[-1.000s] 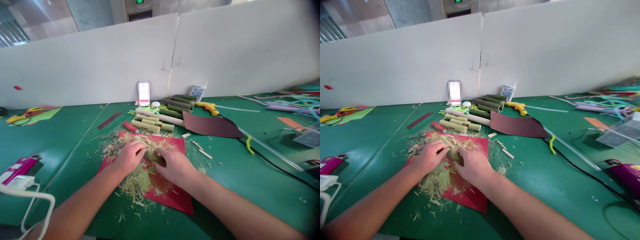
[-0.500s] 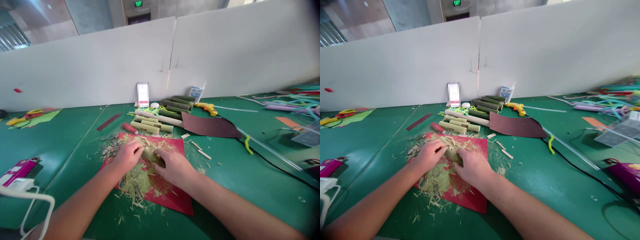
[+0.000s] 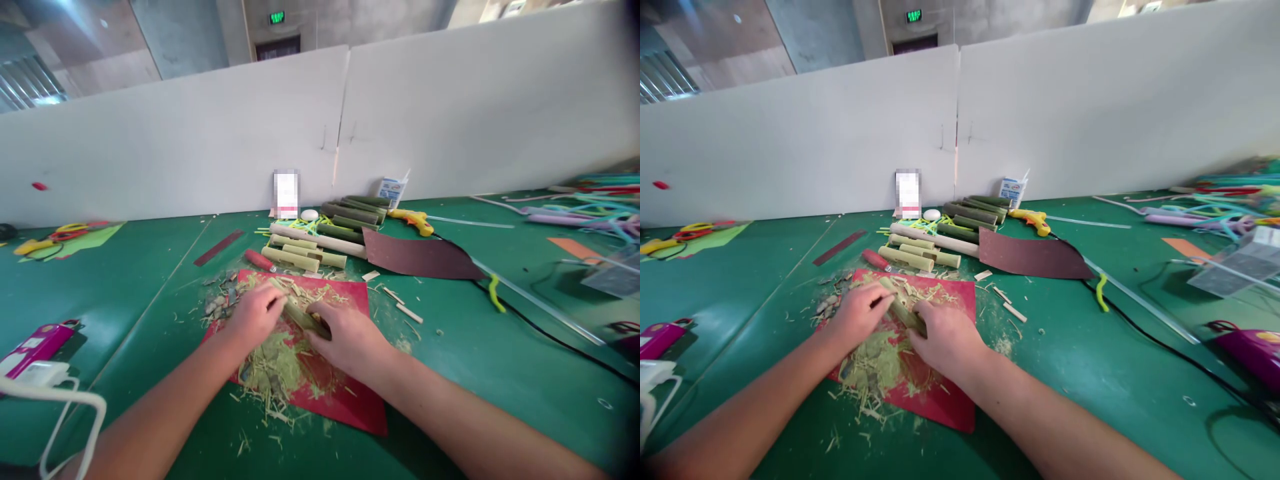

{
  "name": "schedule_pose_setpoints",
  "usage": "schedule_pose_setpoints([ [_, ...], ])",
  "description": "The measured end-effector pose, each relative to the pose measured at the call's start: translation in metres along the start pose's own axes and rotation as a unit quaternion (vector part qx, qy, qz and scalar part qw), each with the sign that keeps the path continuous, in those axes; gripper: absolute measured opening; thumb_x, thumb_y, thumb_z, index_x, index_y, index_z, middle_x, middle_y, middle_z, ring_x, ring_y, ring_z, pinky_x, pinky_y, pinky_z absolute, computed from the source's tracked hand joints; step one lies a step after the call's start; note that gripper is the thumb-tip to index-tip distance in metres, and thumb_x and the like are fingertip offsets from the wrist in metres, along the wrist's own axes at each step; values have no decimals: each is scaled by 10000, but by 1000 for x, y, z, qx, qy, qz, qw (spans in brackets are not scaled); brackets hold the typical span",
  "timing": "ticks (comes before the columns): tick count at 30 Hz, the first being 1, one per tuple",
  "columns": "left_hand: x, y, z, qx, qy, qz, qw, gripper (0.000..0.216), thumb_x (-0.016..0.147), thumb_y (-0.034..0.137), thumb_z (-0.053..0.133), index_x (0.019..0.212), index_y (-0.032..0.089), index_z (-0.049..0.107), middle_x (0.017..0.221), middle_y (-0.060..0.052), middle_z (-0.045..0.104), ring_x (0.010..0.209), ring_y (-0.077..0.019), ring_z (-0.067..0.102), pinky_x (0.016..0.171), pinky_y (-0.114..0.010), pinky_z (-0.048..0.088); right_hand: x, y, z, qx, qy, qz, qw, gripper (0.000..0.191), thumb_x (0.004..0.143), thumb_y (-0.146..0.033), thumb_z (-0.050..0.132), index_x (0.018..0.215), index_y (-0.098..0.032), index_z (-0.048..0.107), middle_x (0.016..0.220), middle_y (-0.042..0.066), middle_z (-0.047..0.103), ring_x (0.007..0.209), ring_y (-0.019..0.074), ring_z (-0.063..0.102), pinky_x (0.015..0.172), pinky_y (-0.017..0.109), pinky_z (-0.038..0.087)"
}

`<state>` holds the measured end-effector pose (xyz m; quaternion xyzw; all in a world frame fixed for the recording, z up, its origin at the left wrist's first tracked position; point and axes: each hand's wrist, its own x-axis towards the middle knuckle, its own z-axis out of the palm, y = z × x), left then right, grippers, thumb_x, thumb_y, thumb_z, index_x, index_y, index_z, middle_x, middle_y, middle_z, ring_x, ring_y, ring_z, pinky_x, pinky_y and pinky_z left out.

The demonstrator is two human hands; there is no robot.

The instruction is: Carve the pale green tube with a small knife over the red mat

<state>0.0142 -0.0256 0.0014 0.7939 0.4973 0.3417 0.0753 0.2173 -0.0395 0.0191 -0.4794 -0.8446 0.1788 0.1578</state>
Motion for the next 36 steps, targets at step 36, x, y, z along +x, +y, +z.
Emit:
schedule_pose_setpoints([
  [36, 0, -5, -1, 35, 13, -24, 999, 178, 864, 230, 495, 741, 166, 607, 711, -26, 595, 688, -147, 540, 656, -261, 407, 0, 0, 1, -10, -6, 0, 1000, 126, 761, -300, 536, 859, -223, 556, 737, -2, 612, 615, 124, 510, 500, 233, 249],
])
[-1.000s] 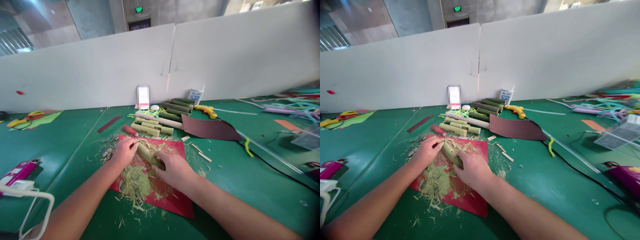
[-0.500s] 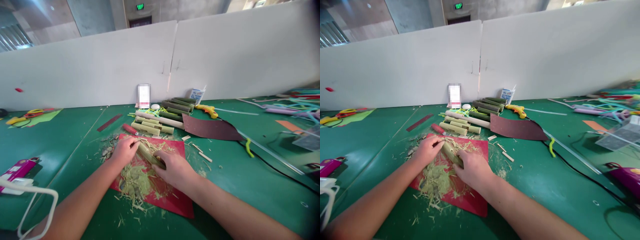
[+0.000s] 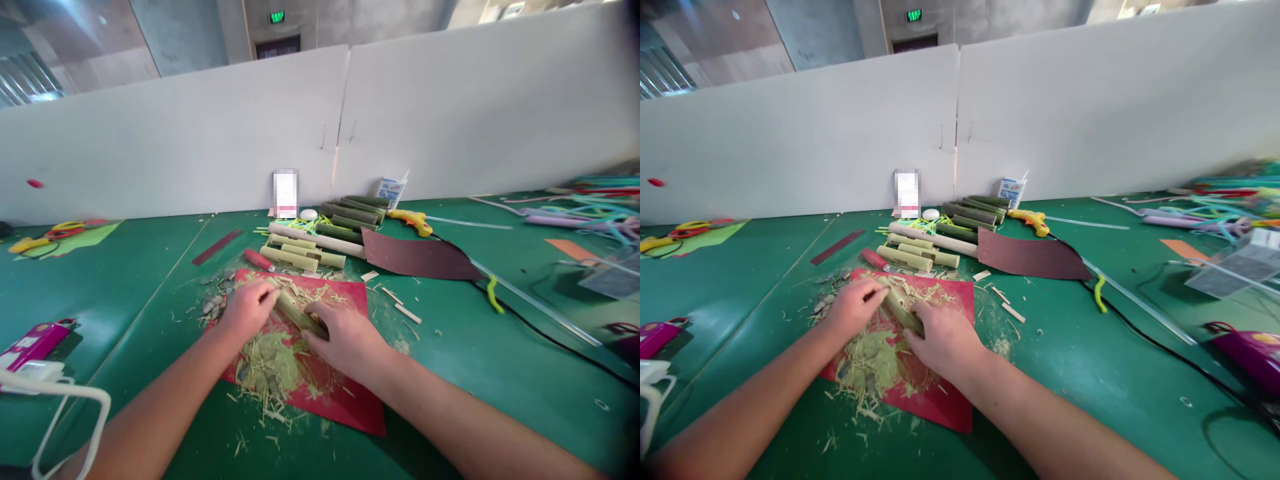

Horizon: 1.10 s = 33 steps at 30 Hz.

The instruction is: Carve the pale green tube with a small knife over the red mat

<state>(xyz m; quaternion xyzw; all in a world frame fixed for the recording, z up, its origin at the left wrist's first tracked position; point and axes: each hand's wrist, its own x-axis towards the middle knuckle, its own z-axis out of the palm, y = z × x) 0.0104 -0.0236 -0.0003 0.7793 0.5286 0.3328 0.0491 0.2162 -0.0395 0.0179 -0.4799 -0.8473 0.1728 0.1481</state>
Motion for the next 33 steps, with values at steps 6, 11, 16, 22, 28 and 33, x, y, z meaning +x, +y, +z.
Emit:
schedule_pose_setpoints([
  [6, -1, -1, 1, 20, -14, 13, 1000, 172, 871, 239, 483, 789, 176, 621, 756, -35, 610, 740, -157, 556, 695, -264, 421, 0, 0, 0, 9, -3, 3, 1000, 125, 763, -299, 533, 855, -220, 563, 746, 4, 618, 610, 125, 511, 504, 231, 265],
  [11, 0, -2, 2, 19, -13, 16, 1000, 175, 869, 223, 483, 774, 172, 622, 749, -30, 609, 721, -149, 553, 687, -263, 419, 0, 2, 1, 17, 2, 0, 1000, 161, 767, -304, 530, 900, -224, 569, 769, 7, 626, 630, 129, 522, 518, 229, 281],
  [16, 3, -1, 1, 27, 16, -5, 999, 188, 859, 219, 500, 720, 161, 613, 703, -33, 597, 688, -151, 542, 662, -268, 416, 1, 3, 2, 27, 8, -4, 1000, 184, 767, -326, 535, 923, -232, 569, 764, -1, 621, 622, 124, 515, 519, 226, 281],
  [22, 2, 2, -3, 11, -17, 20, 1000, 175, 866, 213, 488, 763, 163, 619, 721, -31, 603, 684, -146, 542, 656, -266, 419, 0, 2, 2, 20, 7, -3, 1000, 140, 763, -315, 538, 866, -224, 563, 728, -2, 606, 593, 116, 496, 506, 230, 260],
  [28, 2, -5, 0, -3, -13, 43, 999, 151, 842, 213, 518, 740, 163, 618, 722, -26, 601, 692, -144, 552, 664, -262, 432, 0, 3, 1, 27, 6, -12, 1000, 153, 767, -302, 532, 892, -226, 577, 736, -2, 613, 611, 119, 509, 514, 228, 270],
  [33, 0, -1, 0, 4, -13, 40, 999, 167, 868, 216, 489, 783, 167, 624, 755, -38, 612, 727, -153, 566, 688, -272, 440, 1, 3, 2, 16, 3, -9, 1000, 183, 764, -315, 538, 921, -229, 577, 737, 0, 617, 608, 124, 512, 508, 230, 269],
])
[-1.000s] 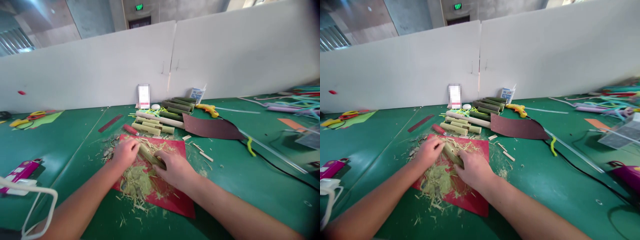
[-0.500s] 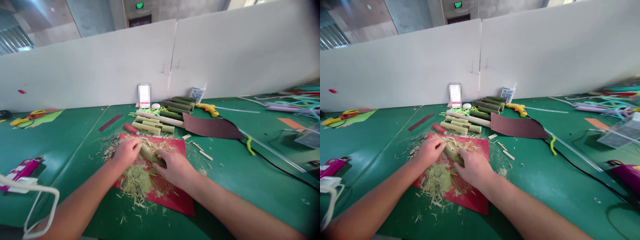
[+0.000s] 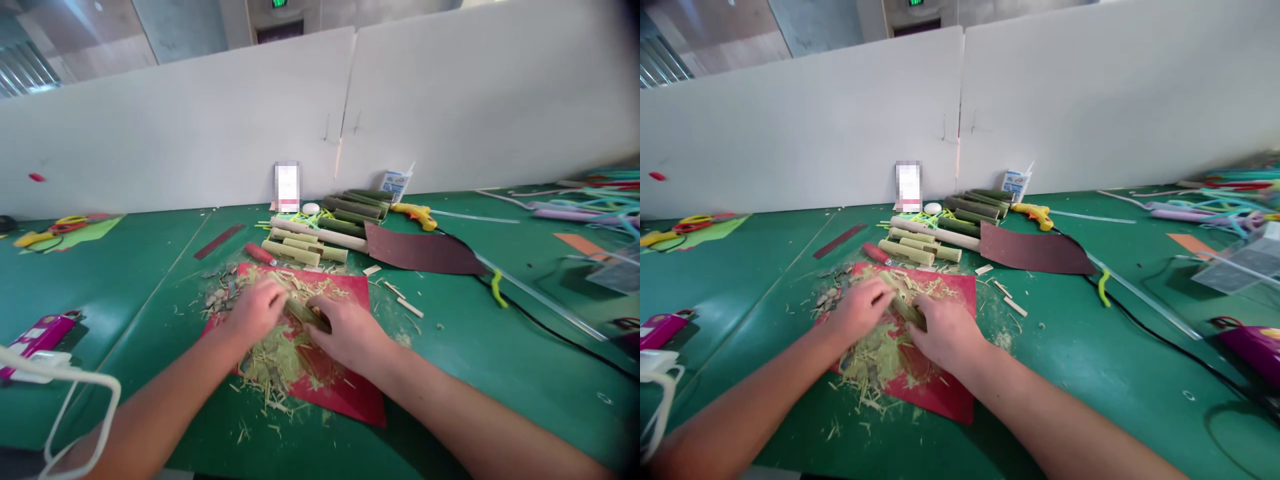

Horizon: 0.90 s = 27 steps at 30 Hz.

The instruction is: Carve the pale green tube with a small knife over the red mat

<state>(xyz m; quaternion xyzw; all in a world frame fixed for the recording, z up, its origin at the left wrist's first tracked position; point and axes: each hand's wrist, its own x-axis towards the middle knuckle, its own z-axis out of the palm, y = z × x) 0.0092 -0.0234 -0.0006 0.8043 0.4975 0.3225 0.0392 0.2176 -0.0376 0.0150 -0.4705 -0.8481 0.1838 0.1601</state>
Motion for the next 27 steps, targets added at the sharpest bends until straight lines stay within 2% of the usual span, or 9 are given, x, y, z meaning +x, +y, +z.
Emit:
schedule_pose_setpoints([
  [2, 0, 1, 0, -3, -10, 1, 1000, 161, 869, 217, 490, 797, 169, 625, 760, -38, 615, 735, -153, 569, 695, -272, 441, 0, 0, 0, -1, -3, 0, 1000, 189, 767, -318, 534, 929, -229, 578, 738, 3, 617, 611, 126, 516, 507, 232, 268],
  [5, 0, -1, -1, 13, 27, -17, 999, 180, 863, 225, 498, 744, 163, 618, 723, -36, 603, 702, -153, 562, 677, -275, 441, 0, 0, 0, 1, 3, 3, 1000, 220, 769, -326, 537, 966, -235, 573, 748, 2, 620, 620, 127, 521, 513, 232, 272],
  [9, -1, -2, -2, -7, -12, 2, 1000, 158, 870, 219, 486, 803, 170, 621, 764, -34, 612, 719, -148, 564, 676, -268, 441, 0, -1, -1, 1, -3, -1, 1000, 168, 769, -311, 531, 904, -221, 577, 733, 3, 613, 607, 121, 509, 506, 231, 268],
  [12, -3, 1, -2, 21, 16, -21, 999, 174, 866, 226, 492, 761, 166, 617, 736, -33, 605, 704, -151, 555, 671, -275, 434, 0, -1, -1, 4, 1, 2, 1000, 220, 771, -318, 536, 969, -229, 570, 756, 2, 620, 622, 124, 520, 515, 230, 277],
  [16, -4, 7, -1, -10, -36, 2, 999, 161, 877, 211, 473, 860, 174, 629, 798, -36, 618, 751, -146, 568, 690, -261, 438, 0, -1, -2, 5, -9, 3, 1000, 176, 777, -306, 528, 925, -223, 572, 745, 4, 619, 614, 123, 518, 513, 231, 279],
  [19, -3, 6, -1, 27, 8, -28, 999, 175, 867, 225, 491, 771, 168, 626, 757, -38, 615, 716, -153, 561, 673, -273, 434, 0, -2, -2, 8, -6, 5, 1000, 215, 785, -316, 528, 980, -234, 569, 758, 2, 622, 628, 126, 527, 522, 230, 284],
  [23, -2, 3, -2, -3, -26, 0, 1000, 168, 874, 215, 477, 822, 176, 631, 775, -36, 621, 735, -150, 567, 688, -267, 439, 0, -2, -2, -3, -12, 6, 1000, 154, 784, -307, 526, 903, -221, 573, 746, 6, 616, 602, 120, 513, 512, 233, 275],
  [27, -2, 0, -3, 15, 11, -28, 999, 182, 863, 227, 500, 758, 165, 634, 740, -39, 616, 714, -156, 563, 684, -279, 439, -1, -2, -2, 3, -3, 1, 1000, 220, 788, -316, 520, 986, -232, 566, 763, 7, 623, 627, 127, 525, 523, 233, 281],
])
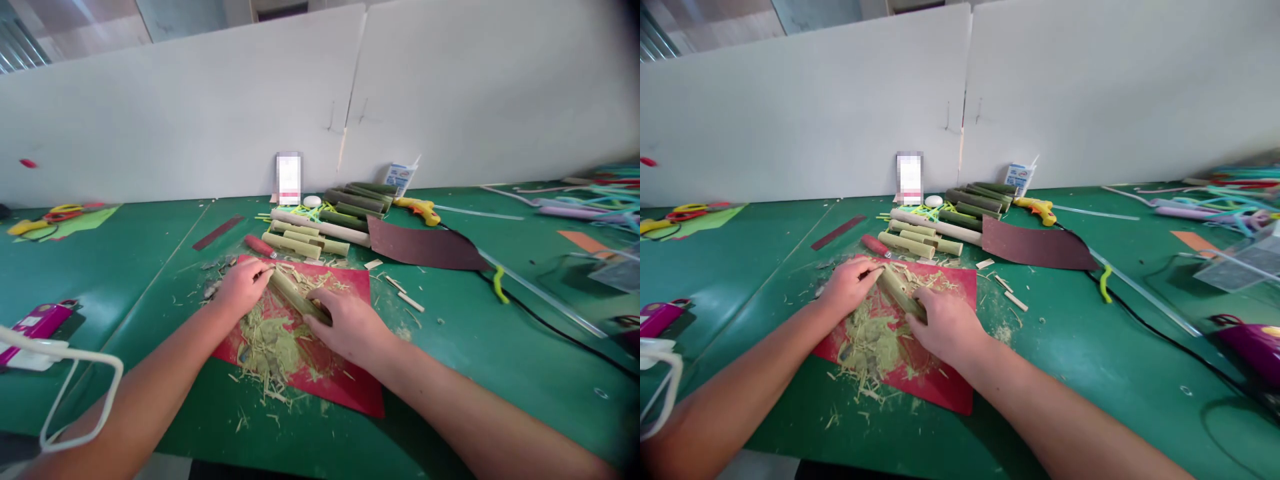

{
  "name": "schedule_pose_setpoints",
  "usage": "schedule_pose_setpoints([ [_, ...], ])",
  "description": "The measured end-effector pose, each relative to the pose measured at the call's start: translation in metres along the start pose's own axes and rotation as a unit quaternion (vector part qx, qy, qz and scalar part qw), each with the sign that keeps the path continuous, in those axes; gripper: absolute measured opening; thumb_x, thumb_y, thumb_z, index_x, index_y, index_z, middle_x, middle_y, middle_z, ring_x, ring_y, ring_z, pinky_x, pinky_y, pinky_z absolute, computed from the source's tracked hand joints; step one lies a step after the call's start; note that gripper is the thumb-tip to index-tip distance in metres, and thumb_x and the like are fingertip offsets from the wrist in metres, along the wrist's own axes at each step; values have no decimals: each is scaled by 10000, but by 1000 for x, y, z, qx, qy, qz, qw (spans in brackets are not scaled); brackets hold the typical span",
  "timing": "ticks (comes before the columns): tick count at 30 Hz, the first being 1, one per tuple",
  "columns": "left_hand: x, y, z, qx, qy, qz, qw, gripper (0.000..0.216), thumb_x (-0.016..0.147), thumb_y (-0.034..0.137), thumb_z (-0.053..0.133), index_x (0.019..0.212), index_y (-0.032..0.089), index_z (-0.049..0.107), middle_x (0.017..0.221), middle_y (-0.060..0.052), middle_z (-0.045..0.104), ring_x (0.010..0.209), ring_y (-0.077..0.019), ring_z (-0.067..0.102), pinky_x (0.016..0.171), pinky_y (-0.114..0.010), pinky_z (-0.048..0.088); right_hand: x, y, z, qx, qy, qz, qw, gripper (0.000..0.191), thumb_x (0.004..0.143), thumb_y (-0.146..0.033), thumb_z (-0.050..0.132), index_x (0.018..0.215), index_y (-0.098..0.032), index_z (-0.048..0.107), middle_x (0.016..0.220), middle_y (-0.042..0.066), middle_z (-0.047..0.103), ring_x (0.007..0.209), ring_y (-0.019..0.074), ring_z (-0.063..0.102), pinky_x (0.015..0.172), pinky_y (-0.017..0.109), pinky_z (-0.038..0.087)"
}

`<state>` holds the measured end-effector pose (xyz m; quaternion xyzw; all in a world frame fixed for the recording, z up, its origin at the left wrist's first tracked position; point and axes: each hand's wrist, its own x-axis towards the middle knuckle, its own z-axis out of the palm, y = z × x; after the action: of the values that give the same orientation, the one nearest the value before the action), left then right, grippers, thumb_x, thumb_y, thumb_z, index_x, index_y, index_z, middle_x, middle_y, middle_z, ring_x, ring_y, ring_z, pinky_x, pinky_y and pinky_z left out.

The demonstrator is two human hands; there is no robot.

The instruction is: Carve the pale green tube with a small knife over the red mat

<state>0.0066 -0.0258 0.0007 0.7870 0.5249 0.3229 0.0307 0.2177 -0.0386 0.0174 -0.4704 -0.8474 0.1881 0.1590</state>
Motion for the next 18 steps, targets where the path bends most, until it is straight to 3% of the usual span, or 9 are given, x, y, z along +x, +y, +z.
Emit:
schedule_pose_setpoints([
  [3, 0, 0, 1, -29, -36, 27, 999, 165, 870, 217, 489, 866, 176, 648, 806, -43, 629, 761, -153, 577, 705, -270, 448, 0, 1, 1, -1, -2, -5, 1000, 161, 778, -298, 513, 906, -217, 569, 740, 8, 615, 621, 127, 516, 519, 233, 282],
  [7, 1, 1, 2, 1, -2, 2, 1000, 169, 861, 221, 500, 808, 167, 652, 764, -47, 624, 737, -165, 575, 687, -285, 449, 1, 1, 1, -4, 0, 0, 1000, 209, 785, -320, 516, 967, -230, 564, 769, 8, 625, 649, 135, 530, 529, 231, 287],
  [10, 1, 2, 2, -22, -33, 33, 999, 164, 867, 218, 490, 887, 178, 647, 806, -47, 634, 765, -163, 582, 704, -281, 451, 0, 0, 0, -10, -6, -2, 1000, 168, 788, -307, 513, 920, -219, 567, 759, 11, 618, 626, 128, 519, 521, 232, 279],
  [14, 0, 1, 1, 4, -3, 0, 1000, 161, 860, 231, 501, 807, 171, 641, 764, -45, 625, 731, -166, 575, 680, -285, 445, 0, 0, 0, -5, -4, -6, 1000, 207, 792, -305, 514, 977, -224, 558, 774, 9, 622, 642, 131, 525, 531, 231, 288],
  [18, 1, 0, 1, -27, -30, 18, 999, 161, 868, 222, 487, 840, 174, 639, 781, -42, 625, 746, -159, 573, 698, -278, 448, -1, 0, 2, -4, -6, -10, 1000, 155, 790, -289, 512, 917, -217, 563, 766, 10, 618, 628, 123, 520, 526, 229, 292],
])
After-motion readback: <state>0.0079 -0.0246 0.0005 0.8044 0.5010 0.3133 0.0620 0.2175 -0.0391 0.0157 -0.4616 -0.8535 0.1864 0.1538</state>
